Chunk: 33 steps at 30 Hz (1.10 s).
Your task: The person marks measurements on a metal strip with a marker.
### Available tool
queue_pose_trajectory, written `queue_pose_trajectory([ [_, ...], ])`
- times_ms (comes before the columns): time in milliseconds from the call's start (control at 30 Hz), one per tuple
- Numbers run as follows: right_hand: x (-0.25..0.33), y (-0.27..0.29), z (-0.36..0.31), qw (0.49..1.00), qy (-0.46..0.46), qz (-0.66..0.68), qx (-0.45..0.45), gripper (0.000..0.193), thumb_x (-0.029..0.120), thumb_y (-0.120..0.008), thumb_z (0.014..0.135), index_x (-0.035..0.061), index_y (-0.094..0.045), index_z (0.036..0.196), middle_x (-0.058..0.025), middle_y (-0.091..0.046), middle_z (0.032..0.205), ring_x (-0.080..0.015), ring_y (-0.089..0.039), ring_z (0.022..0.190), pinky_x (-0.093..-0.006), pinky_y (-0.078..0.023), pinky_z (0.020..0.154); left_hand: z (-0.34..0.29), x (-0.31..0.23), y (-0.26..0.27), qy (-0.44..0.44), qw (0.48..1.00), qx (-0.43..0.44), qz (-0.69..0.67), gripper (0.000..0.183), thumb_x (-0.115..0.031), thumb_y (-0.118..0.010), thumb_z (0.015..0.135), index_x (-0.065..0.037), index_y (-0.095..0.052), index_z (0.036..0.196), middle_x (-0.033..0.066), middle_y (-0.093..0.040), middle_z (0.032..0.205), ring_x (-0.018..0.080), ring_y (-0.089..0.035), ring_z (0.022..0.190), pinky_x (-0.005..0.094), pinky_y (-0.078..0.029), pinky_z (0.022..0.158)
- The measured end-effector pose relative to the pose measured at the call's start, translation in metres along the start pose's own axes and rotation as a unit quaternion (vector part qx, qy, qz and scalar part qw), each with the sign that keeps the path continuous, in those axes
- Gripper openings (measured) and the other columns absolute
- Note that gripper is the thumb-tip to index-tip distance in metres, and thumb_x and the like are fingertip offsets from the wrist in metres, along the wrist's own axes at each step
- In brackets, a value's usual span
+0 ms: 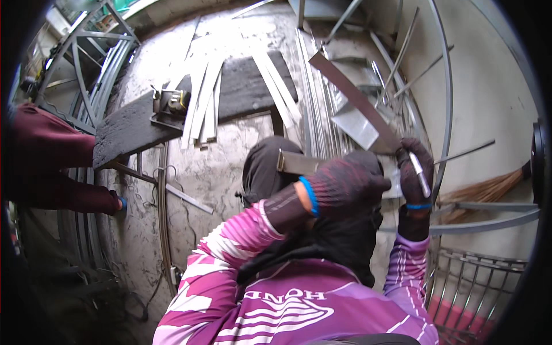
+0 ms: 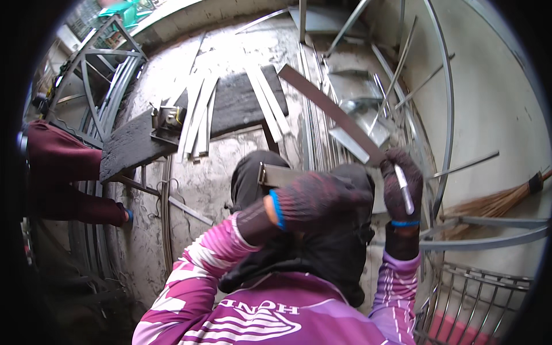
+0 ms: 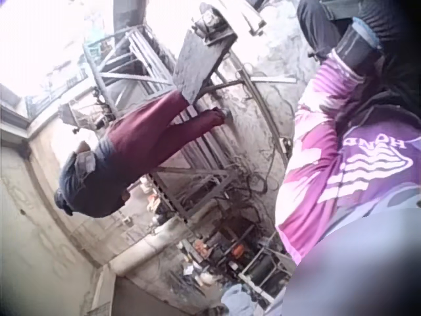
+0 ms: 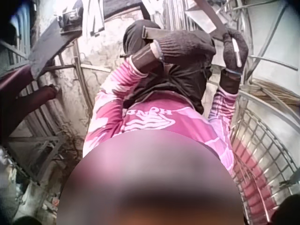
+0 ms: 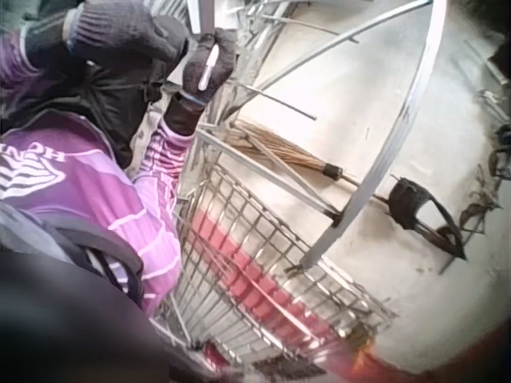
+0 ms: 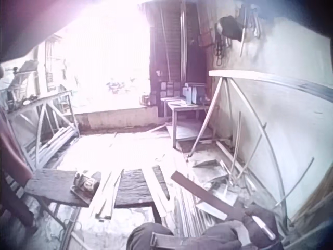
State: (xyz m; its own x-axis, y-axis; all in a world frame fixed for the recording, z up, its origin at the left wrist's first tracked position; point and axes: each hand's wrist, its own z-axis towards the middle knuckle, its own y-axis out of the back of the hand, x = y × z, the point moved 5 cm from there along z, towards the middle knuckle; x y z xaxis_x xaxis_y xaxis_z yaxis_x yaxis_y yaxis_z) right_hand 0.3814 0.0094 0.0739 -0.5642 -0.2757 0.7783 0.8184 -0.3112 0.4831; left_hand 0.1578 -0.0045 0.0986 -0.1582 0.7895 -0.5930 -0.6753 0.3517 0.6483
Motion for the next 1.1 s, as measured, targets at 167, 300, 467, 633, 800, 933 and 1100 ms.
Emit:
queue_pose_trajectory([
  [167, -0.041, 0.036, -0.02, 0.995, 0.004, -0.096, 0.018, 0.019, 0.005, -0.072, 0.096, -0.0011, -0.073, 0.114, -0.0139, -0.076, 0.098, -0.0241, -0.074, 0.09, -0.0375, -0.059, 0.083, -0.097, 0.039, 0.085, 0.079, 0.975, -0.209, 0.011, 0.05, -0.008, -0.081, 0.084, -0.004, -0.068, 0.133, 0.0159, -0.076, 0.109, 0.0364, -0.076, 0.1, 0.0459, -0.061, 0.085],
  [300, -0.049, 0.027, -0.046, 0.99, 0.024, -0.139, 0.031, 0.02, 0.006, -0.07, 0.097, -0.0007, -0.069, 0.116, -0.0108, -0.07, 0.106, -0.0211, -0.068, 0.097, -0.0354, -0.056, 0.091, -0.137, 0.064, 0.082, 0.216, 0.958, -0.084, 0.17, 0.113, -0.031, -0.099, 0.068, -0.005, -0.044, 0.162, 0.0255, -0.051, 0.159, 0.0463, -0.049, 0.147, 0.055, -0.045, 0.121],
  [467, -0.048, 0.008, -0.051, 0.992, 0.054, -0.102, 0.058, 0.038, -0.006, -0.072, 0.084, 0.002, -0.068, 0.121, -0.0132, -0.069, 0.105, -0.0249, -0.07, 0.091, -0.0389, -0.058, 0.086, -0.122, 0.08, 0.06, 0.153, 0.969, -0.091, 0.173, 0.139, -0.028, -0.105, 0.055, -0.004, -0.03, 0.169, 0.0272, -0.044, 0.166, 0.0493, -0.044, 0.152, 0.0545, -0.043, 0.123],
  [633, -0.031, -0.008, -0.038, 0.979, 0.089, -0.143, 0.114, 0.043, -0.008, -0.071, 0.082, 0.004, -0.064, 0.122, -0.0162, -0.07, 0.109, -0.0334, -0.073, 0.1, -0.0428, -0.057, 0.09, -0.113, 0.092, 0.043, 0.166, 0.969, -0.105, 0.152, 0.125, -0.044, -0.104, 0.06, -0.009, -0.043, 0.163, 0.0225, -0.049, 0.16, 0.047, -0.044, 0.152, 0.0557, -0.042, 0.122],
  [800, -0.03, -0.02, -0.035, 0.97, 0.137, -0.108, 0.17, 0.049, -0.005, -0.07, 0.084, 0.0015, -0.066, 0.132, -0.0152, -0.07, 0.119, -0.0284, -0.07, 0.104, -0.0371, -0.057, 0.087, -0.113, 0.094, 0.042, 0.156, 0.97, -0.118, 0.141, 0.101, -0.043, -0.104, 0.062, -0.011, -0.056, 0.145, 0.0215, -0.05, 0.158, 0.0481, -0.046, 0.149, 0.0572, -0.044, 0.12],
  [933, -0.03, -0.018, -0.04, 0.97, 0.135, -0.119, 0.161, 0.046, -0.001, -0.07, 0.087, 0.0017, -0.067, 0.133, -0.0172, -0.07, 0.126, -0.0289, -0.07, 0.103, -0.0371, -0.056, 0.087, -0.107, 0.089, 0.046, 0.186, 0.965, -0.089, 0.16, 0.07, -0.04, -0.104, 0.064, -0.012, -0.067, 0.117, 0.0219, -0.058, 0.149, 0.0499, -0.049, 0.146, 0.0574, -0.046, 0.118],
  [1100, -0.037, -0.003, -0.044, 0.987, 0.046, -0.111, 0.11, 0.05, 0.004, -0.076, 0.09, 0.0027, -0.066, 0.139, -0.0166, -0.07, 0.133, -0.0284, -0.07, 0.111, -0.0397, -0.056, 0.096, -0.099, 0.092, 0.041, 0.208, 0.964, -0.055, 0.156, 0.053, -0.037, -0.103, 0.064, -0.011, -0.068, 0.095, 0.0212, -0.066, 0.138, 0.0507, -0.052, 0.143, 0.0578, -0.047, 0.116],
])
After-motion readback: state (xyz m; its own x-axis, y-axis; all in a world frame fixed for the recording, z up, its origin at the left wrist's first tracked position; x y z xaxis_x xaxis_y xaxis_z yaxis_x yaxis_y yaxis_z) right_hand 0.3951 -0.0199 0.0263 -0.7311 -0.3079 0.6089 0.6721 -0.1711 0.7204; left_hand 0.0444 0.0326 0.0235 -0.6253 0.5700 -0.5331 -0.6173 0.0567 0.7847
